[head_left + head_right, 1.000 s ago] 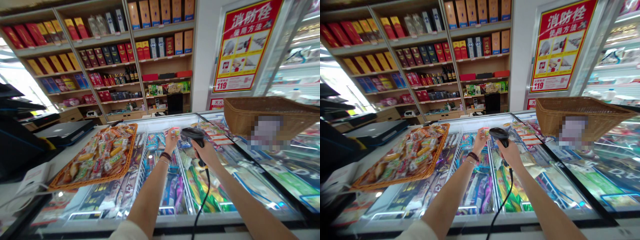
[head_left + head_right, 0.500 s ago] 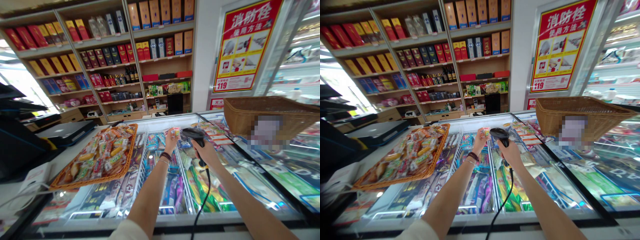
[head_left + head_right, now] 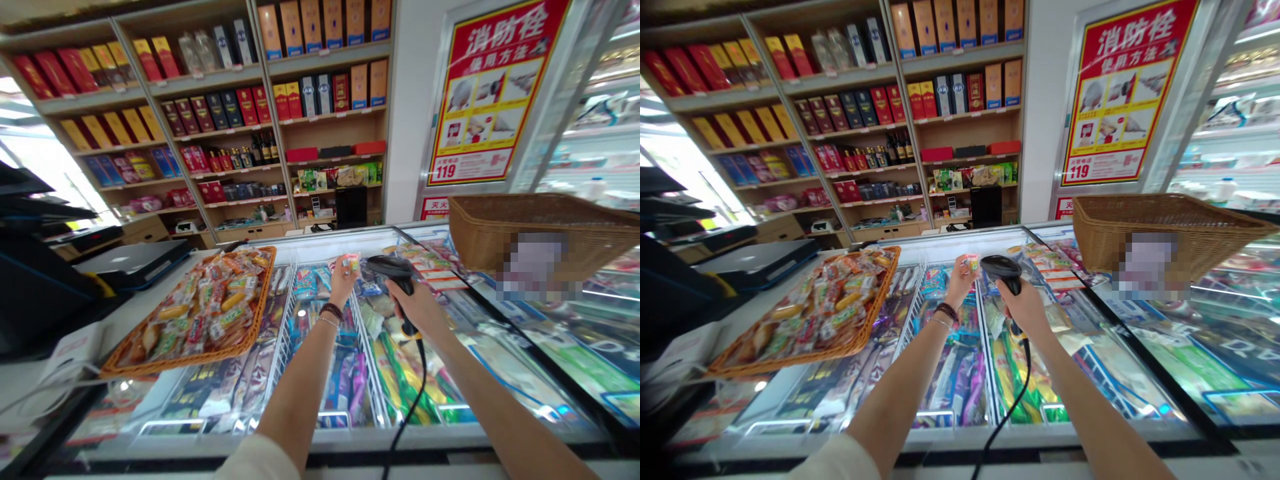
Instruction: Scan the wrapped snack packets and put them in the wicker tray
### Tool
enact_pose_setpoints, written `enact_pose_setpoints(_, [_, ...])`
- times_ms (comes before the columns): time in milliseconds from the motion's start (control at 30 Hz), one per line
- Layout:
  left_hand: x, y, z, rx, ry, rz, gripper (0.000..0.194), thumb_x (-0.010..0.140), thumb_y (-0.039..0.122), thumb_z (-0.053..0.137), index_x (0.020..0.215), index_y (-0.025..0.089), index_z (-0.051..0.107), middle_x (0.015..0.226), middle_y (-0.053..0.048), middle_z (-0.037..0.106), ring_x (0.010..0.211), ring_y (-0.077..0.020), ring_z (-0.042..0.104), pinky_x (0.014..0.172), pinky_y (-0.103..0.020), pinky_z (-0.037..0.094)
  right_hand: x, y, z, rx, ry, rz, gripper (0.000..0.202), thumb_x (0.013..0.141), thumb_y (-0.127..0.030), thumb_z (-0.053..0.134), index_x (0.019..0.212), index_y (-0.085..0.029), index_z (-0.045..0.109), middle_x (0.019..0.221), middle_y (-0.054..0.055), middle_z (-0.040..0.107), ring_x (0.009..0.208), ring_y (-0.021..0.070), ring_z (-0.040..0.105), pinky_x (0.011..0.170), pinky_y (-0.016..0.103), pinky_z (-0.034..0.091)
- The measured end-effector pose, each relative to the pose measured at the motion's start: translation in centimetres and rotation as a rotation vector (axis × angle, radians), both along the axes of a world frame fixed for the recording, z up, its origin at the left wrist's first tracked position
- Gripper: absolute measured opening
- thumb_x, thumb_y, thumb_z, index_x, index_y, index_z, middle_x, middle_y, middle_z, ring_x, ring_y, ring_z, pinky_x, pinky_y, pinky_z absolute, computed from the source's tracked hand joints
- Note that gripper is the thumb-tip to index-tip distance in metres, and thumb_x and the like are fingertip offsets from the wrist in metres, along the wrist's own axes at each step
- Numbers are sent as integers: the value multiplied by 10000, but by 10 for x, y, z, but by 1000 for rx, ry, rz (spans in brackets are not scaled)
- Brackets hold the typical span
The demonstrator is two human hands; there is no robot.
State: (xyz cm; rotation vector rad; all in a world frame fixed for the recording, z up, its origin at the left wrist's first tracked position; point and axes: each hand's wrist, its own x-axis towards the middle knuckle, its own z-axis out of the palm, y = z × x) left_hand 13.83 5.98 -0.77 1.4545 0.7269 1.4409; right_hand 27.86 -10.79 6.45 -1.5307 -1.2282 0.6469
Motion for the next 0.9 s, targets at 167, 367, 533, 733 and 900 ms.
enact_pose_setpoints(167, [0,-2,2,-1,7,-8,520,740,205,761,1213,229,549,903,-6,681,774,-119,640,698,-243,543,0,-4,8,-16,-31,-18,367,848,-517,613,613,-246,531,391,-1,551,349,163,530,427,274,389])
enact_pose_setpoints(367, [0,-3,3,-21,-13,-6,539,741,150,744,1233,220,533,876,7,679,751,-111,642,683,-231,544,-1,-6,12,-9,-43,-29,355,854,-470,587,589,-248,506,379,-1,532,331,151,500,422,276,380])
enact_pose_setpoints(533, [0,-1,2,-32,-23,-19,563,731,154,759,1242,226,534,871,8,679,741,-113,646,689,-240,553,0,-5,10,-8,-42,-15,360,853,-481,590,593,-248,504,381,-1,528,334,152,501,431,280,381])
enact_pose_setpoints(733, [-1,1,-1,-63,-40,-26,628,719,184,810,1274,231,519,842,6,678,734,-115,650,675,-229,543,-2,-8,13,-30,-65,-28,316,853,-489,582,660,-245,530,383,-3,544,354,166,528,445,283,400])
enact_pose_setpoints(900, [-1,0,0,-57,-69,-46,615,701,174,817,1238,226,524,824,16,668,714,-110,638,668,-229,529,-1,-11,12,-42,-108,-10,333,869,-536,565,718,-239,548,403,-11,568,376,173,551,456,286,409])
